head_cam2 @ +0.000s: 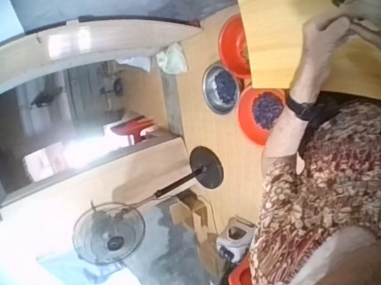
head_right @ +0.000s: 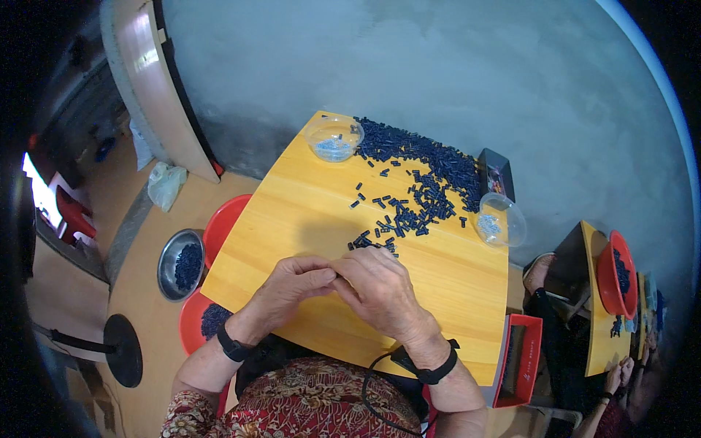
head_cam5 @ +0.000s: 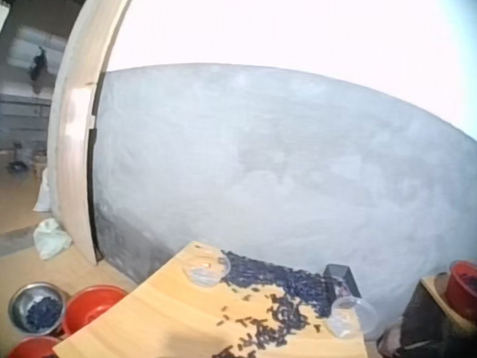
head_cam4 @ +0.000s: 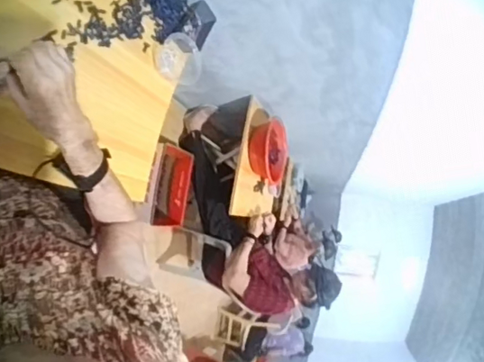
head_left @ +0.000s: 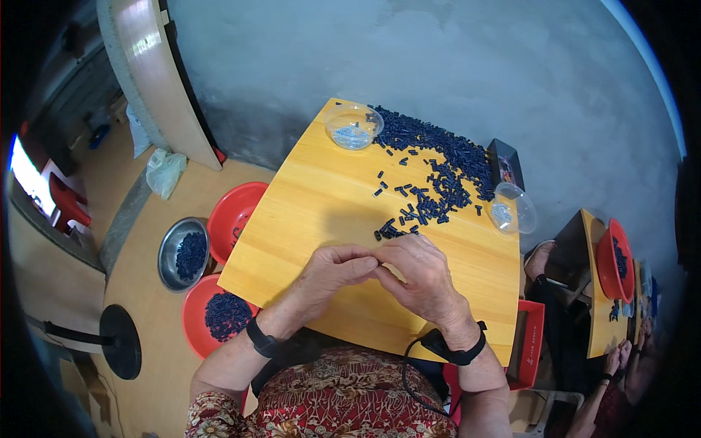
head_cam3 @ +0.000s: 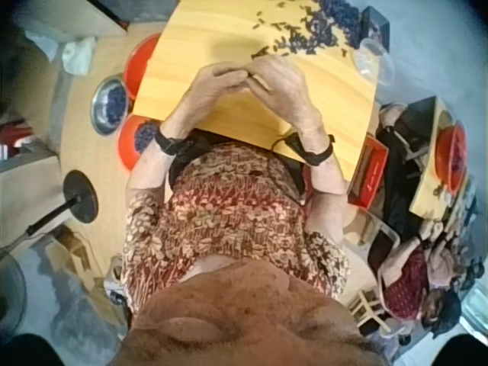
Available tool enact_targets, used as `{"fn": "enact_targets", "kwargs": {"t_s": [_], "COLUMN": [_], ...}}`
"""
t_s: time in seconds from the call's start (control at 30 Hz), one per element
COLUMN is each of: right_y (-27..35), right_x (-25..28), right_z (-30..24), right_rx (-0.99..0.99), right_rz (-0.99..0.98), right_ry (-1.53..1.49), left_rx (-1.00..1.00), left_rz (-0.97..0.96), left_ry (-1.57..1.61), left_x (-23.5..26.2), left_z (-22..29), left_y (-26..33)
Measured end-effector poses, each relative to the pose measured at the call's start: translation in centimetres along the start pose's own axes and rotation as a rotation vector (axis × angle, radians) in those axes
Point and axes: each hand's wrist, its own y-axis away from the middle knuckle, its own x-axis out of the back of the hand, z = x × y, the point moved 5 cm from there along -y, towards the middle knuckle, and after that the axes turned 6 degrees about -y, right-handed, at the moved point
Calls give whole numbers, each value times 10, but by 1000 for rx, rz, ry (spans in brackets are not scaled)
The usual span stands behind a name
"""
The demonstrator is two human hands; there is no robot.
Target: Assembling small black plastic components by fitting two pieces together manually at a table.
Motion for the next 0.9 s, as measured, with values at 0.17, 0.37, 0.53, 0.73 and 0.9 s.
{"fn": "enact_targets", "kwargs": {"t_s": [0.17, 0.37, 0.53, 0.73, 0.9], "right_y": [-2, 1, 2, 49, 55], "right_x": [1, 1, 29, 92, 70], "right_z": [0, 6, 63, 168, 146], "right_rx": [-6, -7, -385, -695, -786], "right_rz": [25, -34, -70, 85, 55], "right_ry": [-22, 2, -192, 69, -101], "left_rx": [-1, 30, 23, -35, -44], "left_rz": [18, 17, 91, 85, 176], "left_ry": [55, 67, 69, 10, -75], "left_x": [1, 0, 10, 9, 24], "left_z": [0, -5, -11, -6, -6], "left_y": [0, -3, -5, -7, -9]}}
